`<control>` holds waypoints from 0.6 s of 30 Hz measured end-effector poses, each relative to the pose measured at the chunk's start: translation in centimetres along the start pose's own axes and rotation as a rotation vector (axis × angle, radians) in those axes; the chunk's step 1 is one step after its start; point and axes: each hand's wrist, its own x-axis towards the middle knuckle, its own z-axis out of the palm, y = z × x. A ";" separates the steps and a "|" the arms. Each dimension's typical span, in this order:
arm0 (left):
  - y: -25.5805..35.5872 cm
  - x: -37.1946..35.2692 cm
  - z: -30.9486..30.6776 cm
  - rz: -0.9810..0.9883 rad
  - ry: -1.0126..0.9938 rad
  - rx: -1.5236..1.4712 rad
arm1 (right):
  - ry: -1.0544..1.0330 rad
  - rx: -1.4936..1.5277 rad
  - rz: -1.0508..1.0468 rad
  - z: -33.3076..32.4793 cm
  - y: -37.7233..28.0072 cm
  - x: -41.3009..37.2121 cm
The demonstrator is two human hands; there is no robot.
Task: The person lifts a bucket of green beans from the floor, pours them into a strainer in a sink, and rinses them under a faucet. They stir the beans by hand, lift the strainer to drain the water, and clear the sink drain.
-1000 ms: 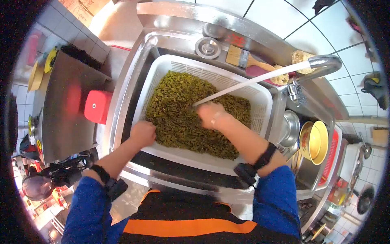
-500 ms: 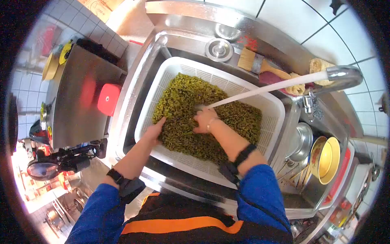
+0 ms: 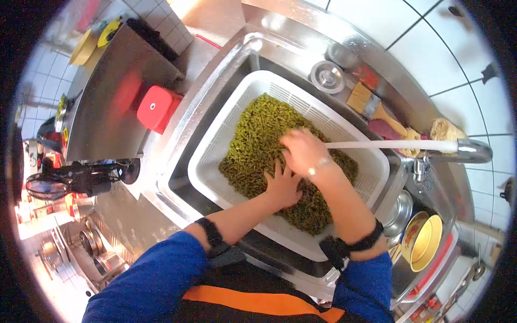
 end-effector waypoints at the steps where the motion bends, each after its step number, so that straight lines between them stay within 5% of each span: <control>1: -0.6 -1.3 -0.5 -0.014 0.004 0.003 | 0.022 0.007 -0.003 0.5 -0.2 2.4; 3: -2.4 -3.8 -1.5 0.065 -0.186 -0.105 | 0.134 -0.112 0.072 3.3 0.2 7.1; 6: -6.6 -6.3 -0.6 0.058 -0.213 -0.219 | 0.260 -0.159 0.161 7.8 1.7 11.6; 8: -9.9 -7.0 0.1 -0.085 -0.070 -0.627 | 0.150 -0.148 0.275 8.6 1.2 12.2; 10: -11.2 -7.4 -2.3 -0.373 0.092 -0.960 | -0.142 -0.171 0.189 8.2 0.6 10.8; 11: -11.2 -7.3 -3.9 -0.362 0.087 -0.965 | -0.266 -0.188 0.132 8.5 0.1 9.3; 13: -11.3 -6.5 -6.6 -0.867 0.110 -1.613 | -0.452 -0.302 0.011 9.8 -1.1 6.0; 18: -16.1 -0.8 -0.7 -0.920 -0.015 -1.567 | -0.353 -0.195 -0.201 9.3 -2.4 -4.8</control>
